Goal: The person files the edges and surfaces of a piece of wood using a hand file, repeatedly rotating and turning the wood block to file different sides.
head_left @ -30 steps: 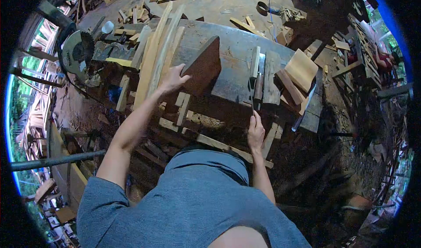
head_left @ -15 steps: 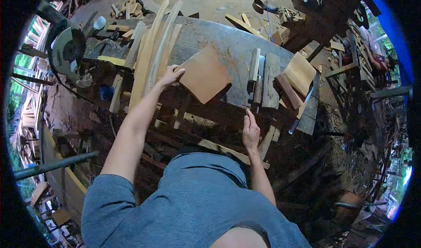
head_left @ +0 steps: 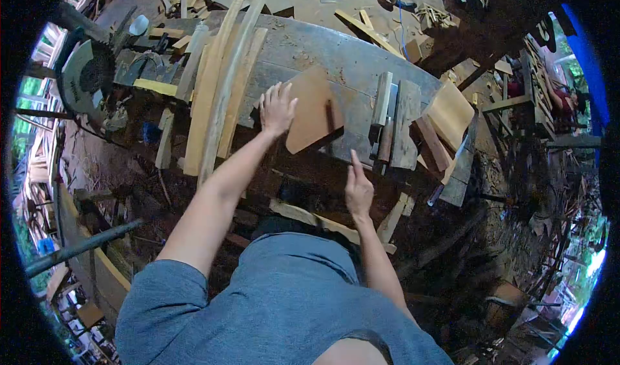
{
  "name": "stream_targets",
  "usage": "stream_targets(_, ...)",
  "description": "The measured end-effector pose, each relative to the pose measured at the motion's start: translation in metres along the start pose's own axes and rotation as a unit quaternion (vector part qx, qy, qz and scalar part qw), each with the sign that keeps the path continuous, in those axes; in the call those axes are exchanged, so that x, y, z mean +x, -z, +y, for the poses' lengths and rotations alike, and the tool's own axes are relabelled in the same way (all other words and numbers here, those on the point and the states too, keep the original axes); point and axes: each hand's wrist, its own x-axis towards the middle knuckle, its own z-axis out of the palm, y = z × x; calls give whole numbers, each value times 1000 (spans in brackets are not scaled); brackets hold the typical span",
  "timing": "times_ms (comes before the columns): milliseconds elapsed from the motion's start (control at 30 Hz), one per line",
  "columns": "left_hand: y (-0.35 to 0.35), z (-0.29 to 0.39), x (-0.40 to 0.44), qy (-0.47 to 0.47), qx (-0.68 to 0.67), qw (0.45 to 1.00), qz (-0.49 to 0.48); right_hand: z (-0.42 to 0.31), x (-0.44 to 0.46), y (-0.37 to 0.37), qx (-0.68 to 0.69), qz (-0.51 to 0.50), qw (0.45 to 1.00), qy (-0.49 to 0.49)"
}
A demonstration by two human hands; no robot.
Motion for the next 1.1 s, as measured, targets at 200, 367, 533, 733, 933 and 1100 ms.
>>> stream_targets(200, -30, 31, -11, 58, 91, 993, 47, 12, 21, -39, -197, -50, 976, 78)
stream_targets(367, -30, 36, -12, 62, 155, 985, 36, 14, 59, -35, -292, -92, 946, 112)
stream_targets(533, -32, 34, -9, 72, 148, 985, 51, -2, 103, -65, -297, -78, 951, 48)
stream_targets(733, -30, 37, -8, 83, 142, 986, 33, -10, 53, -46, -258, -114, 959, 33)
stream_targets(933, -32, 34, -10, 76, 150, 985, 30, -14, 101, -69, -285, -84, 955, 22)
stream_targets(1100, -32, 36, -8, 80, 152, 984, 38, -5, 46, -55, -273, -105, 956, 32)
